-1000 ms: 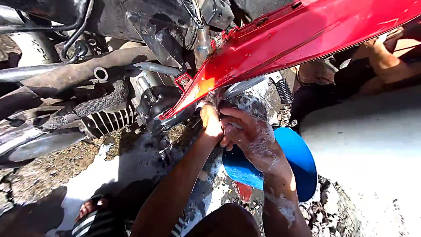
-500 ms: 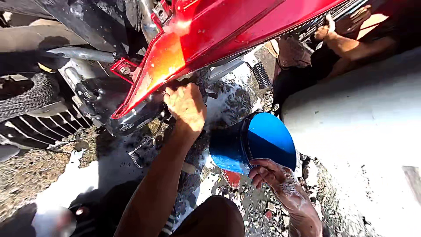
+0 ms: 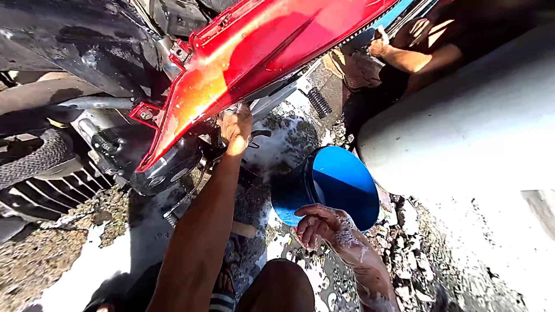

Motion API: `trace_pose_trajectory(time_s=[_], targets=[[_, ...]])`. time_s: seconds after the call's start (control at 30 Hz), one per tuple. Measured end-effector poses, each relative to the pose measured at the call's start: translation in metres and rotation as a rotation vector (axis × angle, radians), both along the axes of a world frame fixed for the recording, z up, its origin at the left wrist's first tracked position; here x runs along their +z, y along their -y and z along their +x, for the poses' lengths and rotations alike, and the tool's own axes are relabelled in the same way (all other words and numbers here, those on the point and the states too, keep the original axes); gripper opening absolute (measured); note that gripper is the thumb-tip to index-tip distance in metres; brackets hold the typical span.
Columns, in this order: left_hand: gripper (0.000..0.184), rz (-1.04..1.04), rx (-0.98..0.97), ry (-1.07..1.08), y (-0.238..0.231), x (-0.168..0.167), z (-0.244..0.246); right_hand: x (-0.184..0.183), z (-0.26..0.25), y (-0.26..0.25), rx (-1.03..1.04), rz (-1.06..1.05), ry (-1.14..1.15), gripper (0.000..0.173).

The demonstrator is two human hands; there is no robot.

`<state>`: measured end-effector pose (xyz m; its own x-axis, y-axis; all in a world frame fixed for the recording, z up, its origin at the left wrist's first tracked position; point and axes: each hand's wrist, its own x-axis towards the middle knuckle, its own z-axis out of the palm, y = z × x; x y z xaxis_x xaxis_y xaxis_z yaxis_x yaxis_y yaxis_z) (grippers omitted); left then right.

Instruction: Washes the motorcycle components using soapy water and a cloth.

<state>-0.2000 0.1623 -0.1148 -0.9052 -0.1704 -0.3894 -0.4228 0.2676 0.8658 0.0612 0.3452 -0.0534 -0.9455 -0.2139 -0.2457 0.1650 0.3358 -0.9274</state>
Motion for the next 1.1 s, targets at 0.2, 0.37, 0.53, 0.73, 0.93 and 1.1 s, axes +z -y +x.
trace_pose_trajectory(time_s=[0.2, 0.37, 0.53, 0.73, 0.93, 1.1], targets=[[0.053, 0.005, 0.054, -0.1, 0.008, -0.004, 0.026, -0.013, 0.013, -0.004, 0.0, -0.083, 0.021, 0.028], [0.051, 0.28, 0.062, 0.04, 0.0, 0.006, -0.004, -0.018, 0.012, -0.003, -0.084, -0.063, 0.075, 0.028], [0.044, 0.105, 0.077, -0.031, 0.0, 0.003, 0.024, -0.025, 0.029, -0.002, -0.075, -0.113, 0.114, 0.027], [0.048, 0.309, -0.023, 0.023, 0.009, 0.006, 0.007, -0.024, 0.033, -0.005, -0.164, -0.079, 0.177, 0.029], [0.036, 0.311, 0.142, 0.011, 0.002, 0.008, 0.017, -0.021, 0.043, -0.002, -0.2, -0.095, 0.155, 0.027], [0.039, 0.419, 0.061, -0.008, 0.011, 0.007, 0.018, -0.025, 0.038, 0.001, -0.139, -0.102, 0.19, 0.029]])
